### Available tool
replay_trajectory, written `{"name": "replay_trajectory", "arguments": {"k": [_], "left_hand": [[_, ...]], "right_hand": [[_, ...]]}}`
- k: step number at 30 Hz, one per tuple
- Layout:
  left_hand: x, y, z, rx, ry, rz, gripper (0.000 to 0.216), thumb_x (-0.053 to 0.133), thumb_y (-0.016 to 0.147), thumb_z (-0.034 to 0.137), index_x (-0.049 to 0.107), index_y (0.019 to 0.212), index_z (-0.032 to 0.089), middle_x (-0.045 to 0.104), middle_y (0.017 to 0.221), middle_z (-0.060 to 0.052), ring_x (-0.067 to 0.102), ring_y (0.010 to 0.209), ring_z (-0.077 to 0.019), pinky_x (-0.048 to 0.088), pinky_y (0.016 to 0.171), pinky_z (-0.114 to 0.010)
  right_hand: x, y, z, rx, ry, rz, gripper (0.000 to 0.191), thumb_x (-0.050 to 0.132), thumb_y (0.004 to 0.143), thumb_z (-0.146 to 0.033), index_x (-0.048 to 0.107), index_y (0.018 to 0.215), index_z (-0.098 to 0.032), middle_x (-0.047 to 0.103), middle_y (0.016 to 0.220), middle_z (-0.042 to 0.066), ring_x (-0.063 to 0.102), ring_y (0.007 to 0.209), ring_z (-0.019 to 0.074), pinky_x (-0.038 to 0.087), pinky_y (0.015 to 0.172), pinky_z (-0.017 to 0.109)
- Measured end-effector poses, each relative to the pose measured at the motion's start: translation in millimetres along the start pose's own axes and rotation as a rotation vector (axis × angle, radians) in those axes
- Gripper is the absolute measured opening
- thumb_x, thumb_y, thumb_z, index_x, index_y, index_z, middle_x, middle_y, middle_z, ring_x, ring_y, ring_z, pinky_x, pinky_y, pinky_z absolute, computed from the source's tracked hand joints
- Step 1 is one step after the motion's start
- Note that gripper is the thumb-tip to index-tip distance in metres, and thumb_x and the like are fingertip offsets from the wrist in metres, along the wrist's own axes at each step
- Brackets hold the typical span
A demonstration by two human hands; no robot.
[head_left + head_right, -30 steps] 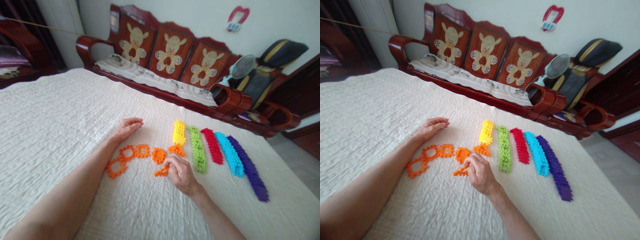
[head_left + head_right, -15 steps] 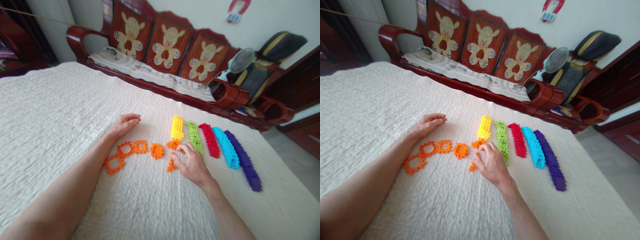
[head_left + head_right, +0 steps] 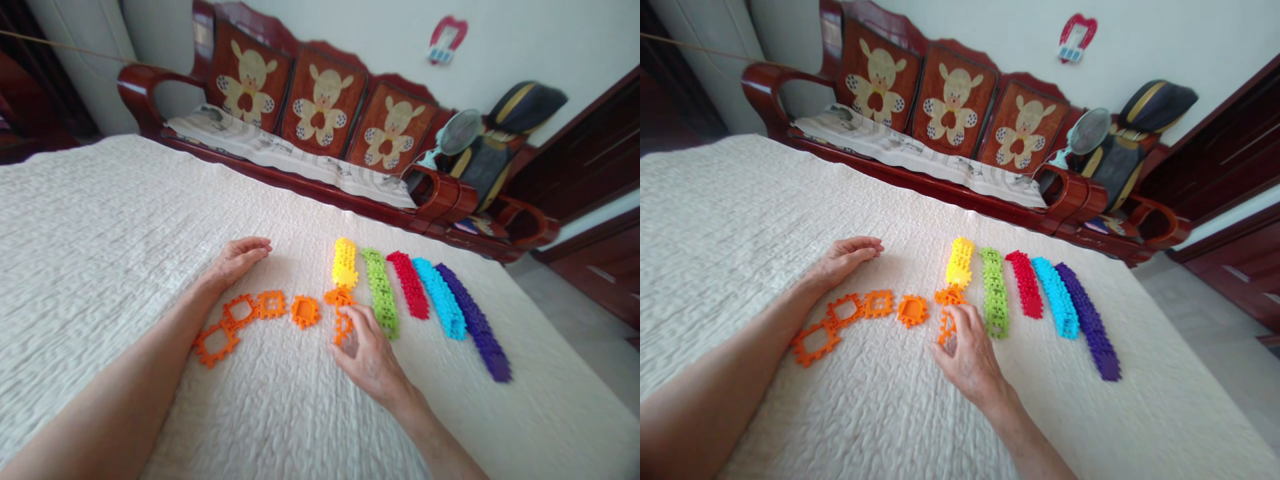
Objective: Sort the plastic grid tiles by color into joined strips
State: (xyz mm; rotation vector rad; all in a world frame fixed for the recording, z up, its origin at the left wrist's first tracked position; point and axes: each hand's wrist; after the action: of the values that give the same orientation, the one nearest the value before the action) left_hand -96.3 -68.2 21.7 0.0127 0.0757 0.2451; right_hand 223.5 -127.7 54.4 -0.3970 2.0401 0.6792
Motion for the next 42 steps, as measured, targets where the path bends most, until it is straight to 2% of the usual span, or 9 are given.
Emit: {"name": "replay_trajectory", "arguments": {"k": [4, 8, 12, 20, 26, 34, 42], "left_hand": [[2.2, -3.0, 5.6, -0.020, 0.013, 0.018, 0.043, 0.070, 0.066, 0.049, 0.071, 0.100, 0.022, 0.074, 0.102, -0.006, 0.066, 0.101, -0.0256, 0.050, 0.092, -0.036], [3.0, -3.6, 7.3, -0.015, 0.034, 0.037, 0.043, 0.069, 0.066, 0.049, 0.071, 0.100, 0.022, 0.074, 0.102, -0.006, 0.066, 0.101, -0.0262, 0.050, 0.092, -0.037], [1.4, -1.5, 3.5, -0.007, 0.028, 0.011, 0.042, 0.069, 0.068, 0.048, 0.071, 0.101, 0.022, 0.074, 0.102, -0.006, 0.067, 0.099, -0.0250, 0.051, 0.090, -0.035], [1.0, -1.6, 4.3, -0.012, 0.052, 0.015, 0.039, 0.069, 0.069, 0.049, 0.071, 0.099, 0.024, 0.074, 0.102, -0.005, 0.066, 0.100, -0.0250, 0.049, 0.092, -0.035], [1.6, -3.0, 7.3, -0.008, 0.058, 0.018, 0.043, 0.070, 0.067, 0.050, 0.071, 0.100, 0.022, 0.074, 0.102, -0.006, 0.066, 0.100, -0.0255, 0.049, 0.093, -0.036], [2.3, -3.4, 8.4, 0.001, 0.061, 0.024, 0.041, 0.070, 0.067, 0.049, 0.072, 0.098, 0.023, 0.074, 0.100, -0.006, 0.067, 0.098, -0.0256, 0.050, 0.090, -0.036], [0.5, 0.6, 1.6, 0.007, 0.062, 0.008, 0.041, 0.069, 0.068, 0.050, 0.072, 0.099, 0.024, 0.075, 0.102, -0.006, 0.068, 0.098, -0.0259, 0.052, 0.088, -0.036]], "right_hand": [[-15.1, 16.8, 12.3, -0.087, 0.014, 0.021, 0.055, 0.063, 0.080, -0.019, 0.045, 0.131, -0.024, 0.052, 0.127, 0.011, 0.052, 0.122, 0.0270, 0.046, 0.104, 0.048], [-23.6, 39.3, 30.5, -0.162, -0.005, -0.043, 0.054, 0.059, 0.083, -0.016, 0.045, 0.134, -0.024, 0.051, 0.133, 0.011, 0.048, 0.127, 0.0255, 0.042, 0.108, 0.047], [-24.5, 56.3, 46.0, -0.169, 0.021, -0.100, 0.054, 0.062, 0.080, -0.016, 0.047, 0.132, -0.023, 0.055, 0.129, 0.011, 0.053, 0.122, 0.0241, 0.045, 0.104, 0.045], [-19.7, 58.8, 63.7, -0.188, 0.067, -0.108, 0.058, 0.049, 0.073, -0.003, 0.053, 0.128, -0.022, 0.058, 0.128, 0.010, 0.053, 0.124, 0.0224, 0.043, 0.107, 0.044], [-16.4, 60.4, 59.6, -0.211, 0.074, -0.059, 0.053, 0.048, 0.076, -0.004, 0.055, 0.125, -0.021, 0.059, 0.127, 0.011, 0.054, 0.122, 0.0219, 0.044, 0.106, 0.043], [-7.8, 58.6, 53.2, -0.212, 0.035, -0.142, 0.054, 0.046, 0.076, -0.002, 0.054, 0.126, -0.018, 0.054, 0.133, 0.012, 0.049, 0.128, 0.0222, 0.040, 0.110, 0.045], [-3.8, 54.5, 51.2, -0.224, -0.034, -0.123, 0.052, 0.053, 0.078, -0.007, 0.054, 0.128, -0.022, 0.052, 0.136, 0.011, 0.047, 0.130, 0.0229, 0.040, 0.110, 0.045]]}}
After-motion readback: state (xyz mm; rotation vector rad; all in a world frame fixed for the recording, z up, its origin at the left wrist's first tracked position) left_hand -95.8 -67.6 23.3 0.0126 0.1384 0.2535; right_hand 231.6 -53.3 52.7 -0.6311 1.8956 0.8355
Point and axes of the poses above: each hand's wrist, its own y-axis towards the middle knuckle, its own x-axis out of the palm, z = x × y
